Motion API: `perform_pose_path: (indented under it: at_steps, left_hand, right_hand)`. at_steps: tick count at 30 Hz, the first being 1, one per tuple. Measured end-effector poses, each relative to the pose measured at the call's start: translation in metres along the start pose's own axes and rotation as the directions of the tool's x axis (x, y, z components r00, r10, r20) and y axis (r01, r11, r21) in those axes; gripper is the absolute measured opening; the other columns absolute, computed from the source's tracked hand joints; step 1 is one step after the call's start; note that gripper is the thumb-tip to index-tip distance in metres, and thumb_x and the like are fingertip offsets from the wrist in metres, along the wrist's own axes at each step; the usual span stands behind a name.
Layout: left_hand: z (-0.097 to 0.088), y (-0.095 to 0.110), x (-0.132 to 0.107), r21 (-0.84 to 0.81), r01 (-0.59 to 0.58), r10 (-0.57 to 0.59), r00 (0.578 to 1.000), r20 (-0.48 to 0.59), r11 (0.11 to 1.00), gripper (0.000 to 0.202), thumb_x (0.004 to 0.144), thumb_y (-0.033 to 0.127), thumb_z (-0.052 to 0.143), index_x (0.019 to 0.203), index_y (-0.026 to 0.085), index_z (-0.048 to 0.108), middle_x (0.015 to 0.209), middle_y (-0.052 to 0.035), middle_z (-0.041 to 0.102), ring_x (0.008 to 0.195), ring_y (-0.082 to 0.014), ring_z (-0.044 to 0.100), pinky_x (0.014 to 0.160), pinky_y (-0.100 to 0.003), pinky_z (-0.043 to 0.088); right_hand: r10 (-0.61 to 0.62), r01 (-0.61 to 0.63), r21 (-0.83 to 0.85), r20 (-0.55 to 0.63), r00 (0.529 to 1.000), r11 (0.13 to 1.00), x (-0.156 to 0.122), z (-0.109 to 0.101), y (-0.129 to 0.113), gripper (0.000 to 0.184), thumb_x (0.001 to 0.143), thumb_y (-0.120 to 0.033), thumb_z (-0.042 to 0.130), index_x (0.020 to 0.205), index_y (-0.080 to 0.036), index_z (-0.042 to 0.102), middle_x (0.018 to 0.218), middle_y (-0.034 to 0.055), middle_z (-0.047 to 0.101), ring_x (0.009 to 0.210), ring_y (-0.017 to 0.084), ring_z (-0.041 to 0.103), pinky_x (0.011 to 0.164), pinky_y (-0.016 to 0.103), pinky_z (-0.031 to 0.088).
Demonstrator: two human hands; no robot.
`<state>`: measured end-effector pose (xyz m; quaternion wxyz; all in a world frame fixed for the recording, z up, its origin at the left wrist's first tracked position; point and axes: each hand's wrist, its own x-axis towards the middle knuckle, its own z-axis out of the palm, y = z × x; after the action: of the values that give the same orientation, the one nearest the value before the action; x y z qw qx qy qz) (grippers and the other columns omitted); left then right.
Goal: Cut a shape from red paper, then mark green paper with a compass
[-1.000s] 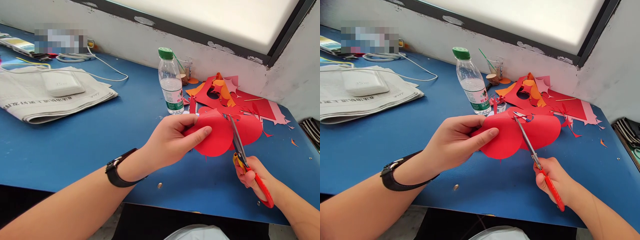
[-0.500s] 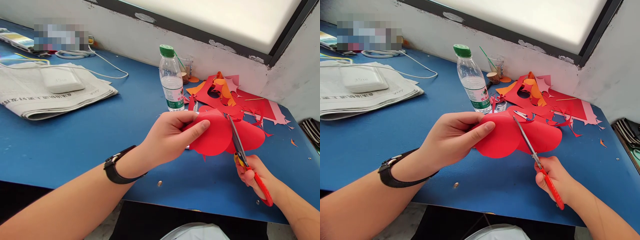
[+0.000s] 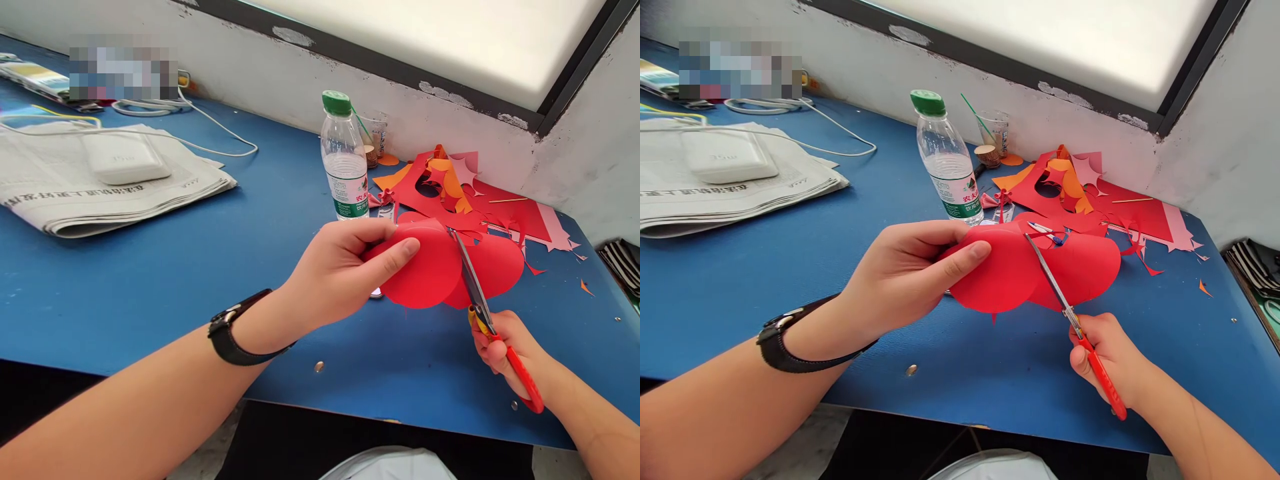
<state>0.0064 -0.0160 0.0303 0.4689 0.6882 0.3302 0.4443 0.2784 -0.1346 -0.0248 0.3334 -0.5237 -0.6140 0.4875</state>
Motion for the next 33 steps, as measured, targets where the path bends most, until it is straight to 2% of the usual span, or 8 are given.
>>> perform_pose_path:
  at_steps: [3,8,15,20,25,29,33]
  left_hand:
    - [0.000,-0.001,0.001,0.017,-0.021,0.021,1.000,-0.009,1.000,0.028,0.091,0.042,0.080,0.079,0.018,0.075,0.067,-0.0015,0.063,0.058,-0.0136,0.054,0.047,-0.023,0.044]
    - [-0.001,0.001,0.002,0.026,-0.026,0.026,1.000,-0.014,0.999,0.024,0.091,0.040,0.079,0.081,0.018,0.077,0.068,-0.0016,0.065,0.060,-0.0137,0.054,0.049,-0.023,0.046]
    - [0.001,0.003,0.002,-0.017,-0.044,0.043,0.997,-0.056,0.999,0.026,0.092,0.040,0.081,0.079,0.018,0.073,0.072,-0.0020,0.066,0.066,-0.0144,0.059,0.053,-0.023,0.049]
    - [0.001,0.001,0.003,-0.075,0.009,-0.012,0.999,-0.038,0.997,0.029,0.094,0.045,0.080,0.084,0.019,0.072,0.078,-0.0024,0.068,0.068,-0.0154,0.063,0.056,-0.024,0.054]
    - [0.002,0.002,0.004,-0.042,0.005,-0.008,0.998,-0.060,0.999,0.030,0.093,0.048,0.082,0.091,0.020,0.074,0.084,-0.0042,0.074,0.076,-0.0189,0.068,0.062,-0.026,0.059]
    - [0.002,0.001,0.003,0.015,-0.035,0.036,0.996,-0.083,0.999,0.031,0.093,0.049,0.083,0.093,0.019,0.077,0.085,-0.0056,0.076,0.073,-0.0178,0.067,0.060,-0.026,0.057]
    - [0.002,0.002,0.002,0.080,-0.062,0.072,0.989,-0.130,0.995,0.032,0.093,0.050,0.083,0.095,0.018,0.079,0.085,-0.0061,0.078,0.073,-0.0175,0.067,0.059,-0.025,0.055]
  right_hand:
    - [-0.014,0.014,-0.005,-0.004,1.000,1.000,0.000,0.000,-0.001,0.079,0.084,-0.102,0.057,0.075,-0.027,0.038,0.071,-0.0076,0.029,0.059,0.011,0.023,0.050,0.029,0.022]
    - [-0.011,0.011,-0.005,-0.001,1.000,1.000,0.000,0.000,-0.002,0.078,0.085,-0.101,0.057,0.074,-0.026,0.038,0.071,-0.0080,0.028,0.059,0.011,0.021,0.049,0.029,0.022]
    - [-0.063,0.064,-0.026,0.037,0.997,0.998,0.005,-0.006,0.015,0.079,0.087,-0.098,0.060,0.068,-0.026,0.035,0.068,-0.0065,0.031,0.058,0.012,0.023,0.046,0.028,0.022]
    - [-0.001,0.001,-0.039,-0.010,1.000,0.999,0.002,-0.005,0.012,0.079,0.085,-0.101,0.058,0.072,-0.026,0.036,0.070,-0.0071,0.030,0.059,0.012,0.024,0.048,0.028,0.023]
    - [0.009,-0.009,-0.036,0.002,1.000,0.999,0.002,-0.006,0.017,0.079,0.086,-0.101,0.057,0.072,-0.026,0.035,0.069,-0.0080,0.028,0.058,0.011,0.022,0.047,0.027,0.022]
    - [0.003,-0.002,-0.037,0.034,0.999,0.999,0.004,-0.009,0.027,0.079,0.084,-0.101,0.057,0.071,-0.027,0.035,0.066,-0.0085,0.026,0.057,0.011,0.021,0.046,0.027,0.021]
    - [0.016,-0.015,-0.047,0.016,1.000,0.999,0.004,-0.009,0.024,0.080,0.085,-0.103,0.054,0.071,-0.026,0.035,0.066,-0.0078,0.028,0.056,0.011,0.023,0.046,0.028,0.021]
